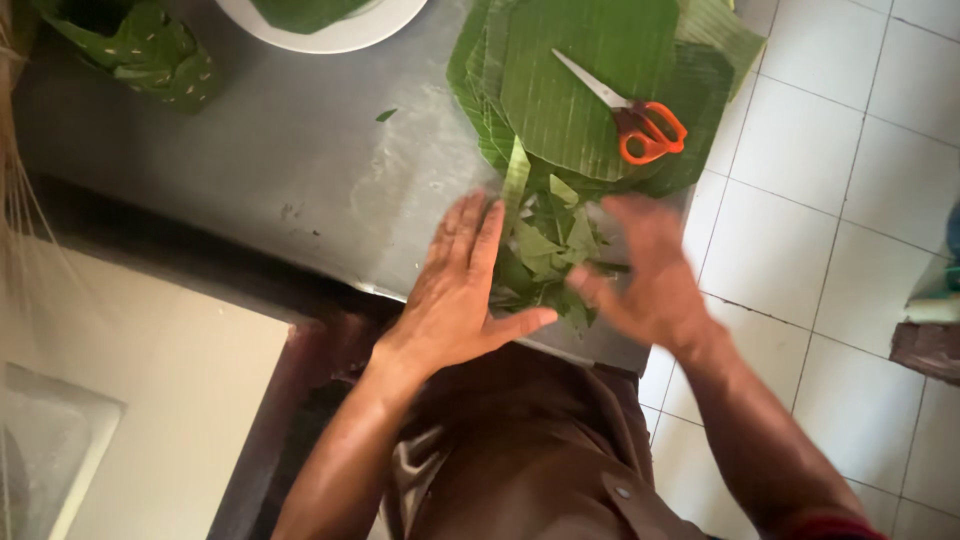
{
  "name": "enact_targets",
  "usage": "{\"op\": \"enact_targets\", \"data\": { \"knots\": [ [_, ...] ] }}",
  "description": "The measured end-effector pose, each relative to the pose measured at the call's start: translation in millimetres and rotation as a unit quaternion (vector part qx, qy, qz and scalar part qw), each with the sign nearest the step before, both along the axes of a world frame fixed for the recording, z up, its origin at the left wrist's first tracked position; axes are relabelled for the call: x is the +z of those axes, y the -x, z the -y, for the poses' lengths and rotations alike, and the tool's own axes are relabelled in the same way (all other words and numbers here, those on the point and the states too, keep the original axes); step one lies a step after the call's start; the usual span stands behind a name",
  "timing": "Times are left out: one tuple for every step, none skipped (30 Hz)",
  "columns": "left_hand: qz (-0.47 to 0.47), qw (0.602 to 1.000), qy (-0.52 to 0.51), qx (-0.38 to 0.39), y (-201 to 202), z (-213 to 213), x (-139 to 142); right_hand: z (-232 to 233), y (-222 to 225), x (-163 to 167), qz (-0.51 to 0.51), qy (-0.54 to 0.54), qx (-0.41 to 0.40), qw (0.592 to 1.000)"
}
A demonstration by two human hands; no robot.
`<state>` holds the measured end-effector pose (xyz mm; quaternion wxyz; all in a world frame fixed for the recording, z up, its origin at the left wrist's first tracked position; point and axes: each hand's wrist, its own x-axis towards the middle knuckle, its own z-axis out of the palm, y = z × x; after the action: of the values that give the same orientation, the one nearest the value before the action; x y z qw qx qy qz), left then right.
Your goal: The person folds a banana leaf into a cylindrical container, secures it with a toothpick, and trims the edges with scissors. They then place the finished container on the counter and begin folding another leaf.
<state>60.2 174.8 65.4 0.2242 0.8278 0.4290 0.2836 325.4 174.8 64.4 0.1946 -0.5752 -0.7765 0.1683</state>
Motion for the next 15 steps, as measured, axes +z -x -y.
{"op": "enact_targets", "data": {
  "knots": [
    [-0.014,1.000,-0.022,0.011,0,0,-1,6,5,-1,0.015,-0.012,0.028,0.999],
    [-0.023,0.999,-0.022,0.009,0,-2,-2,11,11,-3,0.030,-0.022,0.054,0.998],
    [-0.032,0.999,-0.022,0.006,-2,-5,-4,14,17,-3,0.045,-0.032,0.080,0.995],
    [-0.041,0.999,-0.024,0.004,-5,-8,-6,15,23,-4,0.042,-0.036,0.092,0.994],
    [-0.032,0.999,-0.016,-0.013,-7,-8,-8,14,29,-4,0.039,-0.043,0.105,0.993],
    [-0.022,0.999,-0.006,-0.029,-9,-8,-9,13,34,-4,0.036,-0.048,0.117,0.991],
    [-0.012,0.999,0.003,-0.045,-11,-6,-11,11,38,-4,0.017,-0.046,0.116,0.992],
    [0.003,0.999,-0.004,-0.052,-13,-4,-12,9,42,-4,-0.002,-0.045,0.116,0.992],
    [0.018,0.998,-0.011,-0.058,-13,-1,-12,6,45,-4,-0.021,-0.044,0.117,0.992],
    [0.032,0.997,-0.016,-0.062,-13,2,-13,4,48,-5,-0.019,-0.053,0.126,0.990],
    [0.058,0.997,-0.004,-0.058,-12,2,-14,1,51,-6,-0.018,-0.062,0.136,0.989],
    [0.084,0.995,0.008,-0.052,-11,2,-15,-1,53,-7,-0.017,-0.070,0.148,0.986],
    [0.110,0.993,0.021,-0.046,-11,4,-16,-4,55,-8,0.003,-0.073,0.153,0.985],
    [0.132,0.990,0.046,-0.009,-12,5,-17,-7,58,-9,0.023,-0.078,0.160,0.984],
    [0.154,0.985,0.072,0.029,-14,8,-19,-8,60,-10,0.043,-0.083,0.167,0.981]
  ]
}}
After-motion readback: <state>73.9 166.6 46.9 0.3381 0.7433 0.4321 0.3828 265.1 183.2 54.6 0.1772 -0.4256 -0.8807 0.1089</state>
